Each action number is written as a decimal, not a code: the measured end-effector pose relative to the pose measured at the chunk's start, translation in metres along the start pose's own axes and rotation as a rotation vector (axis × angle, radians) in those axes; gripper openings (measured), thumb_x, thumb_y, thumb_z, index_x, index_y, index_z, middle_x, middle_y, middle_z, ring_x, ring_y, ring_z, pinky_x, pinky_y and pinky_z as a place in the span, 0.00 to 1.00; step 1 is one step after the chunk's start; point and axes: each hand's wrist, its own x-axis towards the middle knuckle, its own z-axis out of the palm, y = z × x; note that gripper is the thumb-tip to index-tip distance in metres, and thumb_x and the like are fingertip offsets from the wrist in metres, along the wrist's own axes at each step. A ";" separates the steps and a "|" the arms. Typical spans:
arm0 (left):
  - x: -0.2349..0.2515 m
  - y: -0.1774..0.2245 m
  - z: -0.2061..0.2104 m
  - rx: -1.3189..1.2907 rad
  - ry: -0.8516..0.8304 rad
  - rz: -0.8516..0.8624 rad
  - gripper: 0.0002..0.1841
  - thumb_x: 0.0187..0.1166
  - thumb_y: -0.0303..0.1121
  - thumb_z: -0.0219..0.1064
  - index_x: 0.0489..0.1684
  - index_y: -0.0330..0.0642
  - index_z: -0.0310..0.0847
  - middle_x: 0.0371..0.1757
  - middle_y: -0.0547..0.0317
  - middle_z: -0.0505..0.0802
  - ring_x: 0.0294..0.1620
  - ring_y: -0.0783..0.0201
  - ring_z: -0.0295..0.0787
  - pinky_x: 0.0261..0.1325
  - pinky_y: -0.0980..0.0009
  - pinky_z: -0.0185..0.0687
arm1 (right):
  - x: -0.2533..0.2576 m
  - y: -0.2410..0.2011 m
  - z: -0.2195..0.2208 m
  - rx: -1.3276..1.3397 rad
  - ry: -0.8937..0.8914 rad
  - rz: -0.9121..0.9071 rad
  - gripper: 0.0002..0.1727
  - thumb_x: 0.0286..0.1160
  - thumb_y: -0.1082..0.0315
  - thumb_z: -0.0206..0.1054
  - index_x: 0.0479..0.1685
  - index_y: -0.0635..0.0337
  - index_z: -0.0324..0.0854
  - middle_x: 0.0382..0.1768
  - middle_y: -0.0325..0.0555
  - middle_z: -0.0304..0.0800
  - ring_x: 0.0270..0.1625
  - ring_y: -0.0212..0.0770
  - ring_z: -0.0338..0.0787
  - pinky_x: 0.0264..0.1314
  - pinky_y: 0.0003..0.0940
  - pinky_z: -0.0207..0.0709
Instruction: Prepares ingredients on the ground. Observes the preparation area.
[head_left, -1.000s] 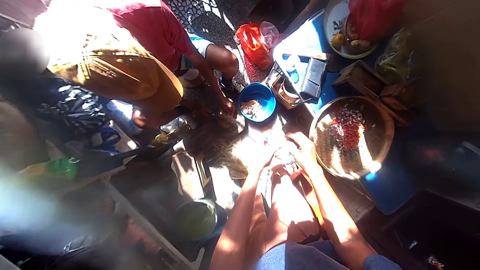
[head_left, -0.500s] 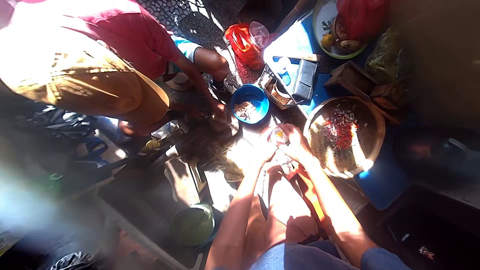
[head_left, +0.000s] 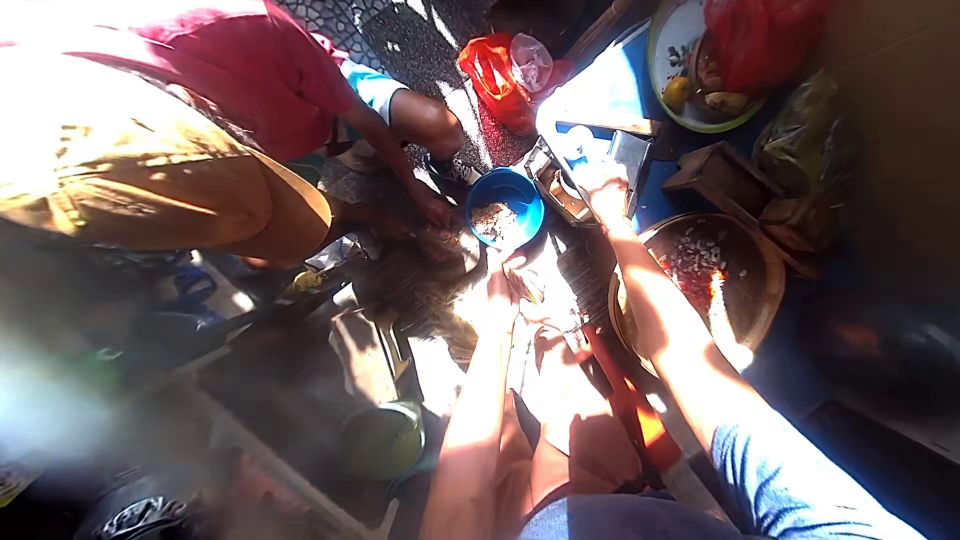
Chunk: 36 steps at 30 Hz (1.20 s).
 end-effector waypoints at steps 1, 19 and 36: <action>0.004 0.000 0.002 -0.033 0.010 -0.023 0.30 0.93 0.59 0.36 0.53 0.47 0.80 0.28 0.65 0.88 0.22 0.73 0.81 0.25 0.78 0.77 | 0.009 -0.001 0.002 -0.091 -0.003 -0.038 0.34 0.74 0.51 0.73 0.75 0.63 0.78 0.73 0.67 0.80 0.77 0.65 0.78 0.78 0.60 0.70; 0.010 0.002 0.144 -0.146 0.012 0.095 0.15 0.95 0.36 0.44 0.64 0.40 0.73 0.52 0.56 0.85 0.51 0.67 0.83 0.58 0.67 0.82 | -0.090 -0.001 -0.069 0.411 -0.433 -0.181 0.26 0.69 0.57 0.79 0.63 0.61 0.86 0.47 0.55 0.94 0.47 0.47 0.92 0.54 0.52 0.83; -0.042 -0.062 -0.085 0.407 0.287 -0.057 0.17 0.94 0.36 0.47 0.62 0.33 0.77 0.42 0.56 0.85 0.37 0.70 0.80 0.41 0.74 0.77 | 0.138 0.028 -0.045 0.121 -0.111 -0.066 0.27 0.78 0.64 0.70 0.75 0.66 0.77 0.68 0.67 0.84 0.73 0.61 0.82 0.80 0.57 0.70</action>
